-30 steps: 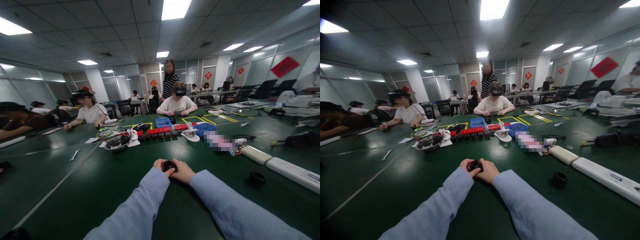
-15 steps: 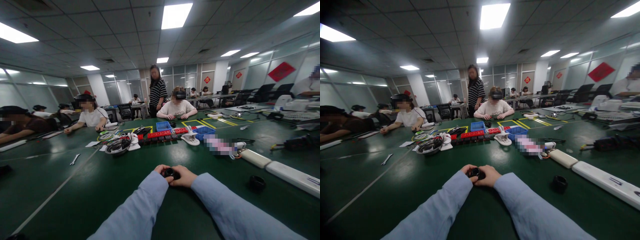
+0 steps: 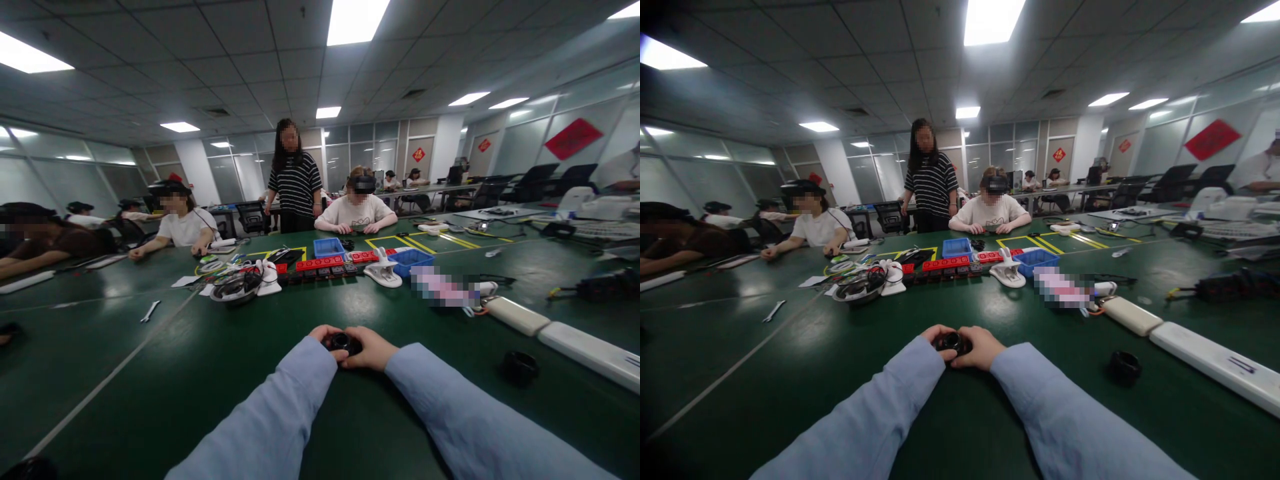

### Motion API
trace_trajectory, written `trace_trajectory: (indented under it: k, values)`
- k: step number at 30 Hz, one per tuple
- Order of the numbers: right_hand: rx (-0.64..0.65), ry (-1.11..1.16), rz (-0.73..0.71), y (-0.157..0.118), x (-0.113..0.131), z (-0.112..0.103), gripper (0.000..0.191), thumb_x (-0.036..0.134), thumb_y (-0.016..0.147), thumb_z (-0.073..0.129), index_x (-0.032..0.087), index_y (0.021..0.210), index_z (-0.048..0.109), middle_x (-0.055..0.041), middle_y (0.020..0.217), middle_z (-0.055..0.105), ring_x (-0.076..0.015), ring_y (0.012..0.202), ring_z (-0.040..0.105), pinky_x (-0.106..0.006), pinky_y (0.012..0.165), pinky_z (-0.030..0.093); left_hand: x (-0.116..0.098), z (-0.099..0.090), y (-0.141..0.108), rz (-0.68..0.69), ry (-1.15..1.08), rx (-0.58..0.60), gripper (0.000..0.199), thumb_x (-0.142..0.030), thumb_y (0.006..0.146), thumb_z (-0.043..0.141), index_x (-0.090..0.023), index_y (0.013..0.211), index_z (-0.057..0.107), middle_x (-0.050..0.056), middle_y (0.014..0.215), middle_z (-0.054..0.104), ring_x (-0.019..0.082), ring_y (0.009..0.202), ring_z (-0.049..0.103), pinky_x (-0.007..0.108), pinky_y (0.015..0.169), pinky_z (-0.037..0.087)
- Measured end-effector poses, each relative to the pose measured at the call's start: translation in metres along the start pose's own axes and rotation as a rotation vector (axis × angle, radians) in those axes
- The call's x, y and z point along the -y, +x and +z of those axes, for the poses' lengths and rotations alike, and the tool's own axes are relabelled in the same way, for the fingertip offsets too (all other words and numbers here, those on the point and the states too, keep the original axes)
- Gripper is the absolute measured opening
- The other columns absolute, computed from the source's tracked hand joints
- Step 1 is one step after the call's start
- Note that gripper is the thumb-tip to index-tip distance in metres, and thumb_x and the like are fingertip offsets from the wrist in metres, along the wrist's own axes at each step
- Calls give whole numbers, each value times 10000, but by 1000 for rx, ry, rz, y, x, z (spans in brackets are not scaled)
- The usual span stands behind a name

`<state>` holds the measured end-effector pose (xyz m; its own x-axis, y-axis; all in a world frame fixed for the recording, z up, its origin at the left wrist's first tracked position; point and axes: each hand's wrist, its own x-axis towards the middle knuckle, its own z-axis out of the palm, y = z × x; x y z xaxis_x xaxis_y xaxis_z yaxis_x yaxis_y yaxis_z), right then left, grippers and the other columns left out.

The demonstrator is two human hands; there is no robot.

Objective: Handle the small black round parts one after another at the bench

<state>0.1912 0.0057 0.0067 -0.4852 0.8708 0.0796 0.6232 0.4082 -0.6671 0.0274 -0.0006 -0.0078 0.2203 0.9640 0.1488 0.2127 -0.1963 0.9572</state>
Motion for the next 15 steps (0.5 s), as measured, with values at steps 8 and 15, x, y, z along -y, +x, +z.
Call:
trace_trajectory:
  k: [8,15]
  values:
    - [-256,-359,187,3,14,20,246,308,630,589,161,809,507,-54,727,576,-181,663,524,-256,551,303,6,15,4,72,307,-298,361,-230,502,707,-161,825,559,38,853,493,165,757,487,279,674,408]
    - [-121,-210,-32,-2,11,8,487,377,580,661,194,1014,538,-54,934,553,-223,879,497,-303,728,360,17,1,8,92,151,-70,349,-197,527,690,-165,858,588,35,846,569,165,742,512,283,678,396]
